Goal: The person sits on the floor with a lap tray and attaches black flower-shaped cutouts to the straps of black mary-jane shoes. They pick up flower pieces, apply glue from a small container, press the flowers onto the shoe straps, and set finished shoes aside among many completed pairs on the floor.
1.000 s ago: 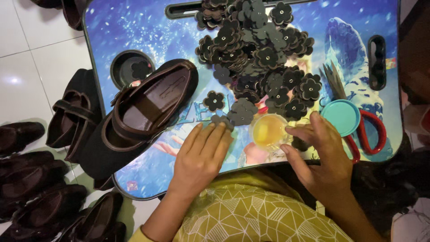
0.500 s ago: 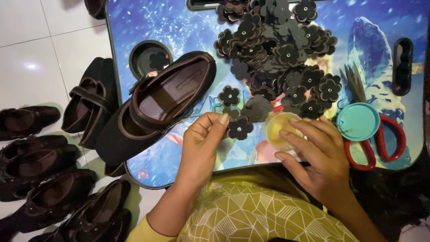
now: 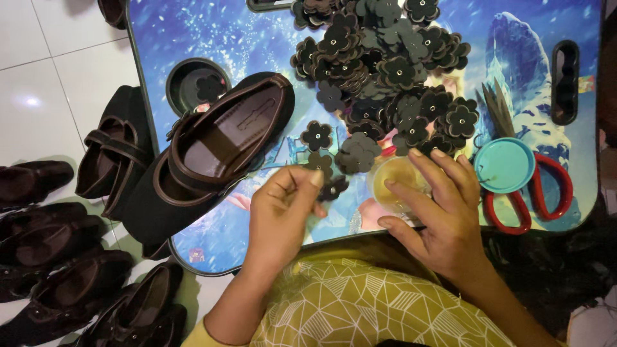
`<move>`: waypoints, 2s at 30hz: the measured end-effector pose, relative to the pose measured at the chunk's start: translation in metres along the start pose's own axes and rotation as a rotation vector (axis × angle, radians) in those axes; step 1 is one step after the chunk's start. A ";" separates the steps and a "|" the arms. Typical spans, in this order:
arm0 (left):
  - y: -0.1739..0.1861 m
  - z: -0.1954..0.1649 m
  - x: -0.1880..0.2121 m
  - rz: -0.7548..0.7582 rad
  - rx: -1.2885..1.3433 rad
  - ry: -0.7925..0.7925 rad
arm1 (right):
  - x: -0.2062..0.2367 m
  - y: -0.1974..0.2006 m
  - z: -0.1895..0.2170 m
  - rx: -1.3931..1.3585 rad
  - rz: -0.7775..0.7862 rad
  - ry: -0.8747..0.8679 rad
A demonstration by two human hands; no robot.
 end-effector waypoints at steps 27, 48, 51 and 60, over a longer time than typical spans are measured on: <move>-0.005 -0.035 0.010 -0.114 -1.039 -0.716 | 0.003 0.005 -0.008 0.020 0.018 -0.032; -0.031 -0.023 0.004 0.087 -1.158 -0.925 | -0.002 0.000 -0.003 0.077 0.013 -0.004; -0.030 -0.024 0.006 0.083 -1.209 -1.006 | -0.004 -0.001 -0.003 0.091 0.012 0.008; -0.019 -0.028 0.003 -0.103 -0.735 -0.591 | 0.005 0.017 -0.004 0.007 -0.017 -0.056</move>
Point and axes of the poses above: each hand's wrist, its own x-axis away from the middle knuckle, its own y-axis out of the back of the hand, z = x × y, the point moved 3 cm from there along -x, towards the middle knuckle, and after that the axes turned 3 degrees about x, right-handed, at the moved point
